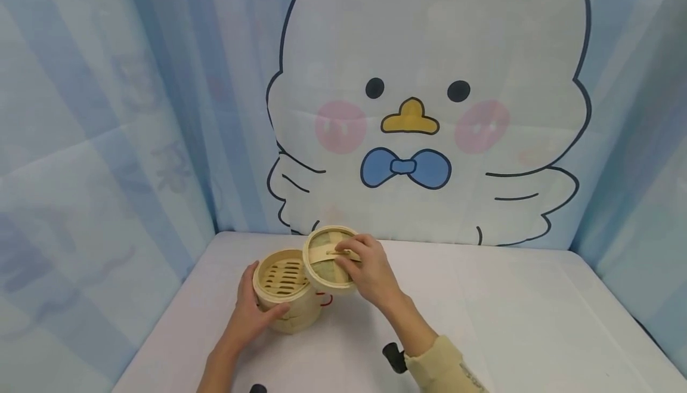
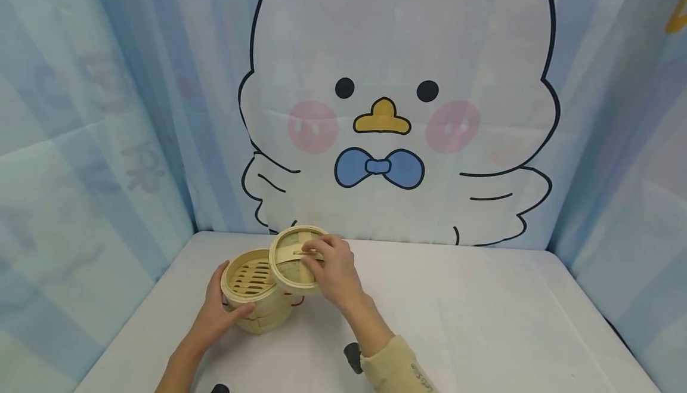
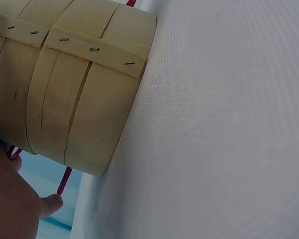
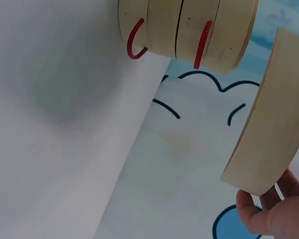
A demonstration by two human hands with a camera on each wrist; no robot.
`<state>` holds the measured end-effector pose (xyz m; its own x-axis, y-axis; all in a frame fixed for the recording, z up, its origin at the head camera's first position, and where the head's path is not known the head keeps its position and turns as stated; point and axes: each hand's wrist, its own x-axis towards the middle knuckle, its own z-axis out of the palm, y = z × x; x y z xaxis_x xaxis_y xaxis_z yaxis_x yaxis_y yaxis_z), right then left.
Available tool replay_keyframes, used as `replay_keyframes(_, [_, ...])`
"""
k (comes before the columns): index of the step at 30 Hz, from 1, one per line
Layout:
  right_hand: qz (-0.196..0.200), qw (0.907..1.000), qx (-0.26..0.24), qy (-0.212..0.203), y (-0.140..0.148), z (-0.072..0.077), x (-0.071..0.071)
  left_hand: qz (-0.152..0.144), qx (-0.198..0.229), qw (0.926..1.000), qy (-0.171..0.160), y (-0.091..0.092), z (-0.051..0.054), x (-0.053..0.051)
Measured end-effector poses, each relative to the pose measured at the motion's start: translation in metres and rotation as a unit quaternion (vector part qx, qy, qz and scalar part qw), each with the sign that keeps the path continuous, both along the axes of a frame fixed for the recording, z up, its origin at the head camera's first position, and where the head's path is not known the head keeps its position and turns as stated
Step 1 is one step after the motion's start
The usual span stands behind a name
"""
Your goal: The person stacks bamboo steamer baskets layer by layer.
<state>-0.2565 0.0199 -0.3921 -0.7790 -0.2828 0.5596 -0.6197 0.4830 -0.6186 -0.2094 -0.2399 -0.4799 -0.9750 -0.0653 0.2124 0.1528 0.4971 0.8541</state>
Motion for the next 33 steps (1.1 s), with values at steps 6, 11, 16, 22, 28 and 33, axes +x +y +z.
replay_keyframes(6, [0.005,1.0000,0.001,0.000,-0.012,0.004,0.000,-0.006,0.014,0.9999,0.002,0.000,0.001,-0.001])
replay_keyframes(11, [0.013,0.9998,0.012,0.012,-0.023,0.006,-0.001,-0.006,0.021,0.9997,-0.007,-0.001,0.001,-0.002])
replay_keyframes(16, [0.013,0.9995,0.022,0.021,-0.030,0.006,-0.002,-0.009,0.025,0.9995,-0.013,-0.002,0.003,-0.001])
replay_keyframes(22, [0.014,0.9994,0.029,0.012,-0.040,0.010,-0.001,-0.014,0.035,0.9993,-0.002,-0.003,0.001,-0.002])
replay_keyframes(28, [0.013,0.9992,0.037,0.010,-0.047,0.009,-0.003,-0.016,0.041,0.9990,0.009,-0.004,-0.001,-0.003])
replay_keyframes(33, [0.015,0.9992,0.037,0.005,-0.052,0.007,-0.004,-0.015,0.046,0.9988,0.006,-0.004,-0.001,-0.003])
